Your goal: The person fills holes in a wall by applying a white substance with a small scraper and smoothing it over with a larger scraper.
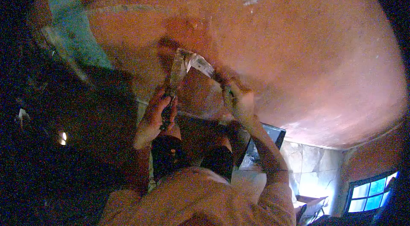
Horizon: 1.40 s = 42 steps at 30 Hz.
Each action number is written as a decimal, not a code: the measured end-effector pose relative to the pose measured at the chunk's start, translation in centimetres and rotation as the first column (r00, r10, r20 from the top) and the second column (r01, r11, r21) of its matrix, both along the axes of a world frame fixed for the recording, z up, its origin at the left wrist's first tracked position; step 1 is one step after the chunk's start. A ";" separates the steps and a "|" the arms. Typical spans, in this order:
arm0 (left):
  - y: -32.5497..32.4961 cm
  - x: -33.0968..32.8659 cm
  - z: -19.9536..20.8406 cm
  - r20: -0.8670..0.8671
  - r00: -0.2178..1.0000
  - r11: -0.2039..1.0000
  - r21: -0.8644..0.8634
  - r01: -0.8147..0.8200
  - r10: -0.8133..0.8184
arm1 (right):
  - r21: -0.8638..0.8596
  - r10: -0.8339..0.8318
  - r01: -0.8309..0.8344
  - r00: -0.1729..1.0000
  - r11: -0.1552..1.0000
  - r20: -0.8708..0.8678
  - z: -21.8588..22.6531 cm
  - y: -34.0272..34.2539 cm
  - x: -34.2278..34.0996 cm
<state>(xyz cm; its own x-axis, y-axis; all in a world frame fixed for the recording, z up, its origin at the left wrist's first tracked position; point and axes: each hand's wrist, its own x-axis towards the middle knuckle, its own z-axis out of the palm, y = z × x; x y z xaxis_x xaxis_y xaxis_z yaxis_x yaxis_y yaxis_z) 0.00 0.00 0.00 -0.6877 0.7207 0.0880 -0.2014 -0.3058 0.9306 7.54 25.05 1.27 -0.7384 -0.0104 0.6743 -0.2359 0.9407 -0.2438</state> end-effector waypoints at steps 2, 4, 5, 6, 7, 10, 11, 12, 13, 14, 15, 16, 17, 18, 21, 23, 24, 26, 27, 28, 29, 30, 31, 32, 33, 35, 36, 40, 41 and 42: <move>0.2 0.3 0.1 0.012 0.998 0.997 -0.028 -0.068 0.068 | -0.014 -0.067 0.066 0.994 0.998 -0.081 -1.5 -0.6 -0.1; 0.3 -0.8 -1.4 0.008 0.998 0.997 -0.048 -0.061 0.061 | -0.079 -0.077 0.071 0.994 0.994 -0.078 -2.9 -1.6 -1.0; 0.4 -1.3 -2.1 0.009 0.999 0.997 -0.054 -0.051 0.052 | -0.129 -0.089 0.079 0.993 0.988 -0.073 -3.5 -1.9 -1.5; 0.6 -0.8 -2.0 0.031 0.998 0.997 -0.066 -0.048 0.050 | -0.139 -0.091 0.084 0.995 0.987 -0.049 -3.9 -1.8 -1.3; 0.9 -0.2 -1.8 -0.005 0.996 0.992 -0.093 -0.086 0.086 | -0.098 -0.101 0.094 0.992 0.991 -0.070 -4.5 -1.5 -1.2; 1.5 -0.1 -2.4 0.030 0.997 0.987 -0.147 -0.073 0.078 | -0.023 -0.172 0.171 0.982 0.985 -0.084 -7.7 -0.3 -1.0; 1.5 -0.1 -2.6 0.095 0.995 0.986 -0.164 -0.028 0.044 | 0.017 -0.226 0.229 0.970 0.973 -0.087 -8.7 -0.1 -0.8; 1.5 -0.3 -2.8 0.100 0.994 0.985 -0.173 -0.023 0.041 | 0.010 -0.230 0.232 0.970 0.973 -0.080 -8.4 -1.0 -1.0; 1.8 -0.5 -3.3 0.064 0.994 0.976 -0.205 -0.075 0.090 | -0.117 -0.211 0.204 0.976 0.972 -0.049 -8.2 -2.6 -1.4; 1.9 -0.7 -3.9 0.026 0.990 0.964 -0.234 -0.128 0.137 | -0.243 -0.188 0.177 0.982 0.954 -0.022 -8.4 -3.6 -1.6; 2.2 -0.9 -4.4 0.029 0.991 0.964 -0.237 -0.118 0.129 | -0.245 -0.197 0.187 0.980 0.951 -0.017 -9.9 -3.2 -1.5; 3.2 -0.9 -5.2 0.027 0.994 0.962 -0.258 -0.094 0.104 | -0.274 -0.208 0.207 0.978 0.939 0.027 -12.4 -2.1 -1.2; 3.4 -1.0 -5.8 0.020 0.995 0.953 -0.290 -0.089 0.099 | -0.315 -0.199 0.210 0.978 0.926 0.070 -13.8 -2.0 -1.0; 3.4 -0.9 -6.4 0.025 0.994 0.949 -0.300 -0.093 0.106 | -0.340 -0.154 0.184 0.982 0.922 0.113 -12.8 -3.3 -0.4; 3.8 -0.2 -7.7 0.120 0.987 0.933 -0.356 -0.056 0.105 | -0.411 -0.148 0.205 0.975 0.888 0.167 -15.1 -5.3 0.1; 4.5 0.1 -7.9 0.076 0.992 0.900 -0.431 -0.061 0.104 | -0.447 -0.143 0.240 0.961 0.862 0.238 -15.7 -6.0 0.6; 4.7 0.3 -8.3 0.081 0.991 0.896 -0.440 -0.063 0.110 | -0.476 -0.134 0.267 0.946 0.838 0.295 -15.7 -6.3 0.7; 6.2 0.6 -10.1 -0.089 0.979 0.899 -0.387 -0.203 0.183 | -0.650 -0.027 0.235 0.949 0.723 0.314 -18.8 -4.5 0.7; 6.3 0.5 -10.5 -0.085 0.980 0.899 -0.390 -0.200 0.181 | -0.797 0.089 0.198 0.950 0.570 0.300 -20.0 -3.8 0.6; 5.7 0.3 -11.1 -0.095 0.985 0.911 -0.376 -0.169 0.144 | -0.801 0.101 0.196 0.947 0.565 0.304 -18.7 -4.5 0.6; 5.0 0.0 -11.6 -0.107 0.988 0.922 -0.360 -0.141 0.109 | -0.852 0.149 0.317 0.901 0.417 0.408 -17.2 -5.0 1.0; 4.2 -0.2 -12.2 -0.110 0.986 0.918 -0.364 -0.158 0.126 | -0.860 0.217 0.436 0.842 0.267 0.494 -15.9 -5.7 1.0; 3.6 -0.3 -12.8 -0.056 0.990 0.953 -0.271 -0.137 0.126 | -0.860 0.230 0.431 0.839 0.274 0.493 -15.8 -5.2 1.0; 2.8 -0.5 -13.3 -0.005 0.992 0.977 -0.172 -0.127 0.128 | -0.864 0.366 0.446 0.783 0.235 0.503 -15.6 -4.1 1.1; 2.5 -1.0 -12.9 -0.005 0.987 0.972 -0.171 -0.161 0.163 | -0.861 0.503 0.467 0.704 0.204 0.501 -15.6 -3.3 0.8; 0.7 -1.5 -11.2 0.078 0.997 0.979 -0.203 0.006 0.010 | -0.850 0.441 0.422 0.858 -0.316 0.262 -10.5 -5.6 1.0; 0.0 -1.6 -11.0 0.002 0.999 0.974 -0.225 -0.034 0.035 | -0.921 0.555 0.330 0.815 -0.209 0.166 -10.7 -4.1 1.3; -1.5 -2.2 -6.3 0.538 0.841 0.997 0.070 0.020 -0.055 | -0.832 0.602 0.134 0.752 -0.538 -0.268 -6.4 -0.8 1.2; -1.8 -2.1 -5.0 0.531 0.847 0.997 0.071 -0.009 -0.030 | -0.737 0.484 0.075 0.797 -0.671 -0.360 -6.0 1.6 2.2; -1.8 -2.4 -3.7 0.492 0.869 0.997 0.075 0.016 -0.051 | -0.623 0.340 -0.007 0.833 -0.782 -0.437 -5.4 4.1 2.8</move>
